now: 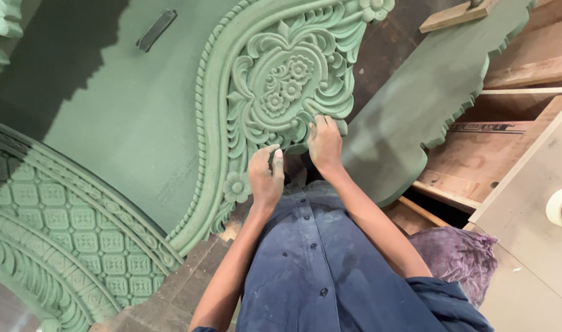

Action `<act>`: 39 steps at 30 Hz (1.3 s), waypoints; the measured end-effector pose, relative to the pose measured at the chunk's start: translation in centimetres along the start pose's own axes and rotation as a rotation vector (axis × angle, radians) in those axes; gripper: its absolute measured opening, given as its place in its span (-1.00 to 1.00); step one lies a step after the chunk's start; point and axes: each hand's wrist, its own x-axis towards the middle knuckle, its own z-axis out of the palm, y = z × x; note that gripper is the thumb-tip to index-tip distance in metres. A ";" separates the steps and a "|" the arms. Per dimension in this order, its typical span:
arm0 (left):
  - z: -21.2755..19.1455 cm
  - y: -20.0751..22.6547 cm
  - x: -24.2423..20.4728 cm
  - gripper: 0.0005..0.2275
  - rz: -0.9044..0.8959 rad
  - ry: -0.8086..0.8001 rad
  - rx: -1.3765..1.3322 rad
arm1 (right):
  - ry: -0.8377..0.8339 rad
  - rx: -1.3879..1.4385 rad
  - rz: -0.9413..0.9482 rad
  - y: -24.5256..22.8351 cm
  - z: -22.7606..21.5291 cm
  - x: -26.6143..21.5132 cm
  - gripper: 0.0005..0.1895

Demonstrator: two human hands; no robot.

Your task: The person uses a small carving tool to refine the details of a floral pattern on a large green plaster panel. They work methodically along the curved edges and central motifs, smoothing and shaping the relief.

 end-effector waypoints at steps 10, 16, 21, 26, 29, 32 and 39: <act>0.0 -0.6 2.0 -0.86 -0.031 0.041 0.000 | -0.068 -0.025 -0.296 2.1 -0.6 3.0 -0.84; 0.0 -1.1 0.6 -0.86 -0.097 0.047 0.044 | -0.094 -0.017 -0.317 0.1 -0.2 4.6 -0.82; -0.3 -1.3 1.8 -0.85 -0.123 0.020 0.032 | -0.024 -0.089 -0.105 1.0 -0.8 1.5 -0.94; -0.6 -1.1 3.1 -0.87 -0.071 -0.060 -0.002 | 0.049 -0.092 0.003 0.8 1.5 0.8 -0.94; -1.5 -1.4 2.9 -0.88 -0.034 -0.124 -0.056 | 0.053 -0.127 0.170 -0.2 1.9 -1.8 -0.91; -2.5 -2.1 2.8 -0.89 0.018 -0.183 -0.073 | 0.068 -0.195 0.246 0.1 1.6 -2.9 -0.86; -5.6 -3.6 1.7 -0.89 0.055 -0.226 -0.098 | 0.181 -0.239 0.267 -0.1 4.8 -2.7 -0.97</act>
